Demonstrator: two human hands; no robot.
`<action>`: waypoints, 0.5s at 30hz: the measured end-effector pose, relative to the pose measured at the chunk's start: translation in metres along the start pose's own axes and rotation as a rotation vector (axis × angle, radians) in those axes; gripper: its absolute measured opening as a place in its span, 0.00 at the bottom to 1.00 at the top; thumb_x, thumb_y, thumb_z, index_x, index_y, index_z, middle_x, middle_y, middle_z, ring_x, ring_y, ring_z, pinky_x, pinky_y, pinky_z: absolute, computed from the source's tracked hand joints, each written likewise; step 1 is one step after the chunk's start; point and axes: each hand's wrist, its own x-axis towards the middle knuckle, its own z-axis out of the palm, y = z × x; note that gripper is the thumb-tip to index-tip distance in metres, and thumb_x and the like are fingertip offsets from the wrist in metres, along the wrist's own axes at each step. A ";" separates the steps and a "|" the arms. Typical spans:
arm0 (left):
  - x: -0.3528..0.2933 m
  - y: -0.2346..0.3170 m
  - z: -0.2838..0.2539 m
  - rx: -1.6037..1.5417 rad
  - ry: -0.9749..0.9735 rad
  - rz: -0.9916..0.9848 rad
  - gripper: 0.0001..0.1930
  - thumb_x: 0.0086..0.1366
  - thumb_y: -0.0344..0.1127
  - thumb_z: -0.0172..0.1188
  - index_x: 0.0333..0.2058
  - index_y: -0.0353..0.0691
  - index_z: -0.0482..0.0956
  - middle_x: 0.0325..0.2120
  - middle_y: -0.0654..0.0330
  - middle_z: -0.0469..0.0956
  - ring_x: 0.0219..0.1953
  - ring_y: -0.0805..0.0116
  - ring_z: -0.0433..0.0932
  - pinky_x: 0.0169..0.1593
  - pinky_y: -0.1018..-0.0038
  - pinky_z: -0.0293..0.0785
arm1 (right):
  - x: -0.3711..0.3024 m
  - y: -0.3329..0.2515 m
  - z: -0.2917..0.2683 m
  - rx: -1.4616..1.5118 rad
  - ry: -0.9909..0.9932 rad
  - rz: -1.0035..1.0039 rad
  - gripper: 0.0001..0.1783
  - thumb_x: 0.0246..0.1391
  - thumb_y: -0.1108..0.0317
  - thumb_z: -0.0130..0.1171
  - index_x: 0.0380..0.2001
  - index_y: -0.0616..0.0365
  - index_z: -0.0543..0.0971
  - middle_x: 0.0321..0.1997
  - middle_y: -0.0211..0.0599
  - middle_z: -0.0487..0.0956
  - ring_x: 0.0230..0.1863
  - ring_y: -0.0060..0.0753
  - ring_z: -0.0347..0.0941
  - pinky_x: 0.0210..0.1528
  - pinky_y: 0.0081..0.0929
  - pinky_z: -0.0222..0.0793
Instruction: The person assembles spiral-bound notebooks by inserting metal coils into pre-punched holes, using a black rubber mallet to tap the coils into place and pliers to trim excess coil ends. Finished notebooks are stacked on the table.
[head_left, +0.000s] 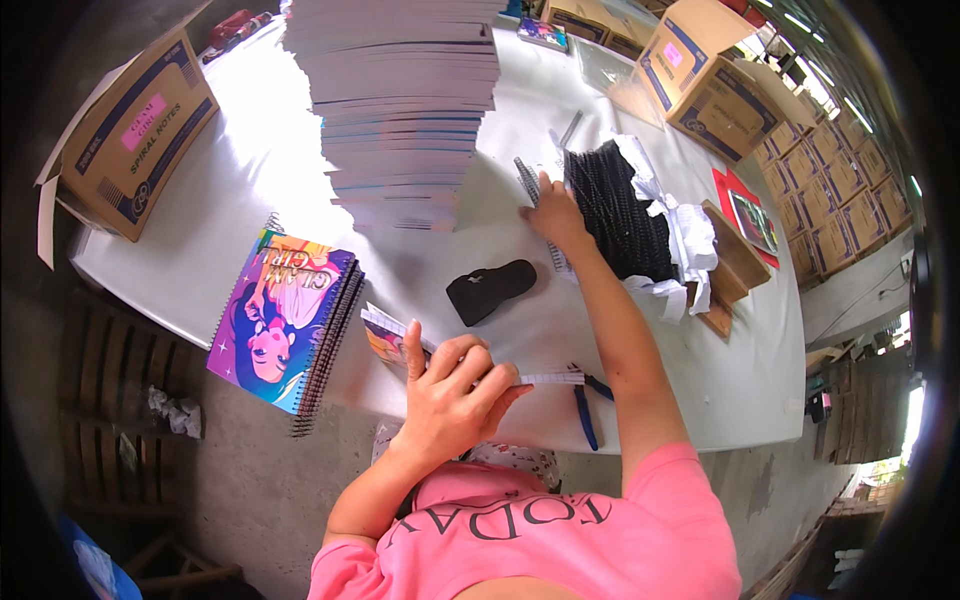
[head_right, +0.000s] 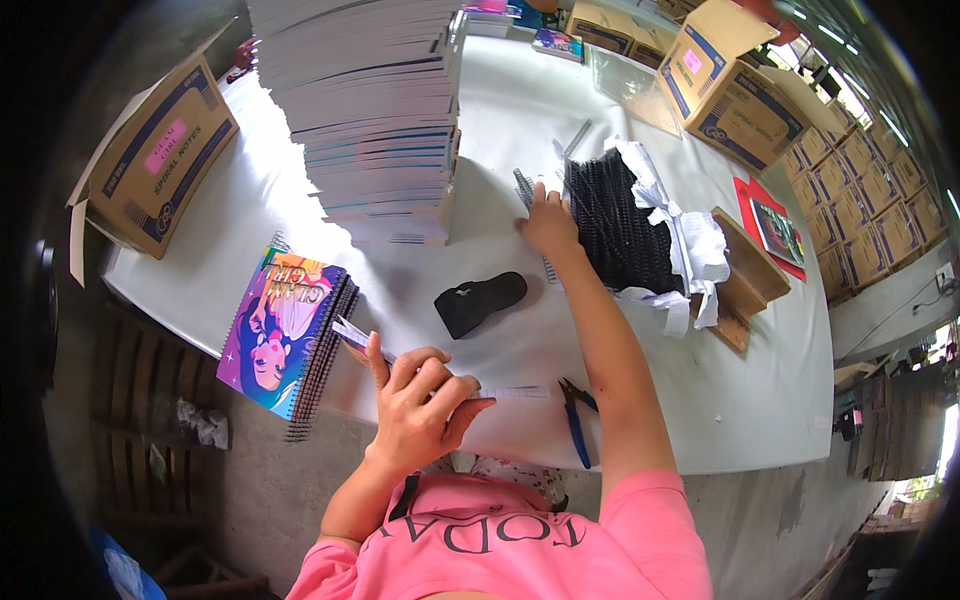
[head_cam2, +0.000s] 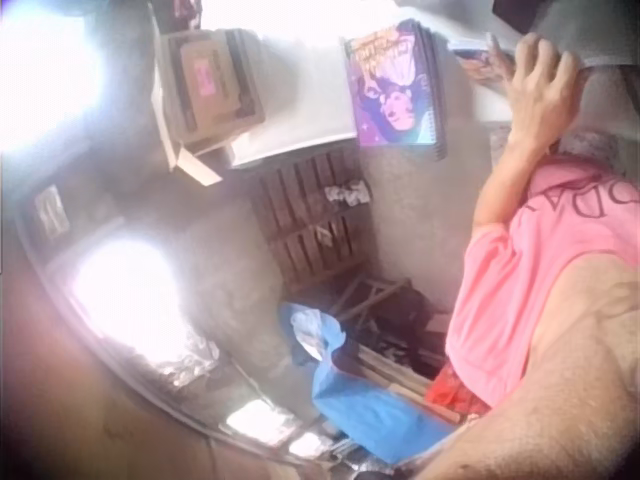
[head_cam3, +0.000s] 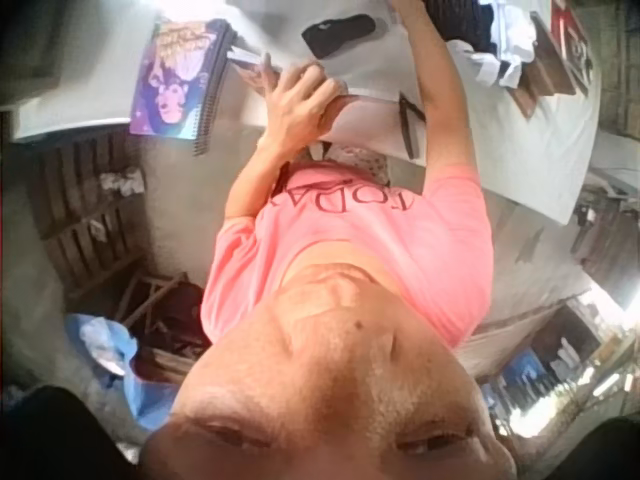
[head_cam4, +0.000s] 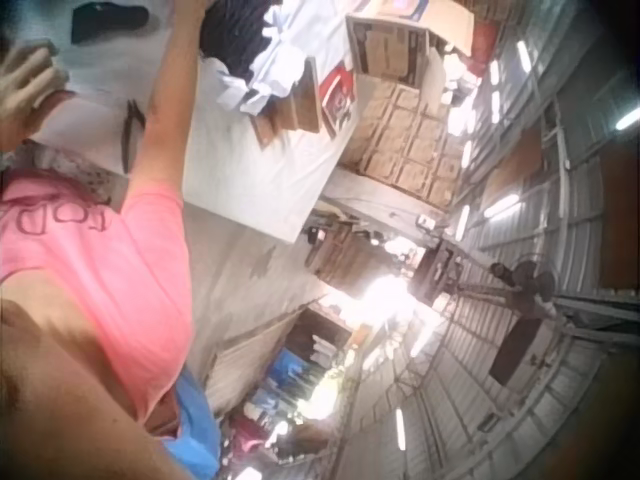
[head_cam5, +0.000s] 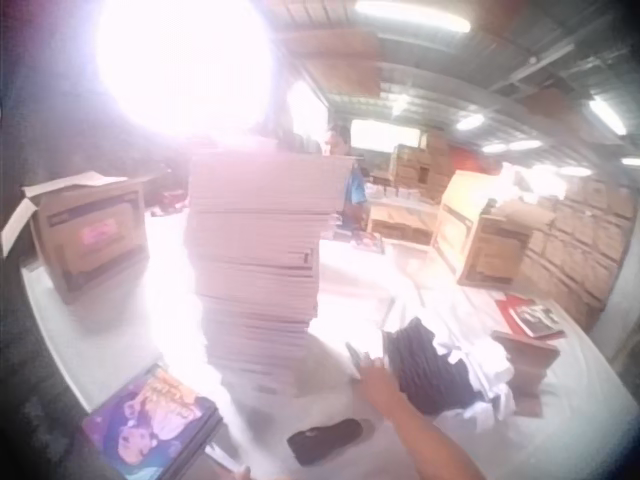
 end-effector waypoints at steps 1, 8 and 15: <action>-0.001 -0.001 0.001 -0.006 0.009 0.008 0.10 0.47 0.42 0.66 0.22 0.48 0.75 0.20 0.67 0.64 0.36 0.68 0.71 0.64 0.49 0.32 | 0.002 0.008 0.016 -0.060 0.011 -0.029 0.28 0.50 0.69 0.52 0.54 0.67 0.62 0.35 0.55 0.76 0.39 0.59 0.73 0.45 0.38 0.71; 0.000 -0.005 -0.004 -0.037 -0.005 0.019 0.10 0.47 0.43 0.66 0.23 0.49 0.76 0.20 0.67 0.64 0.37 0.67 0.71 0.65 0.51 0.33 | 0.032 0.001 -0.084 -0.013 -0.266 0.013 0.27 0.45 0.76 0.50 0.50 0.75 0.62 0.34 0.65 0.75 0.38 0.61 0.74 0.42 0.47 0.71; 0.005 -0.010 -0.002 -0.054 0.022 0.068 0.09 0.48 0.43 0.65 0.25 0.49 0.76 0.22 0.66 0.66 0.45 0.66 0.71 0.64 0.51 0.34 | 0.014 0.035 -0.111 0.049 -0.077 0.091 0.18 0.47 0.67 0.57 0.44 0.55 0.77 0.35 0.45 0.80 0.40 0.46 0.76 0.46 0.35 0.69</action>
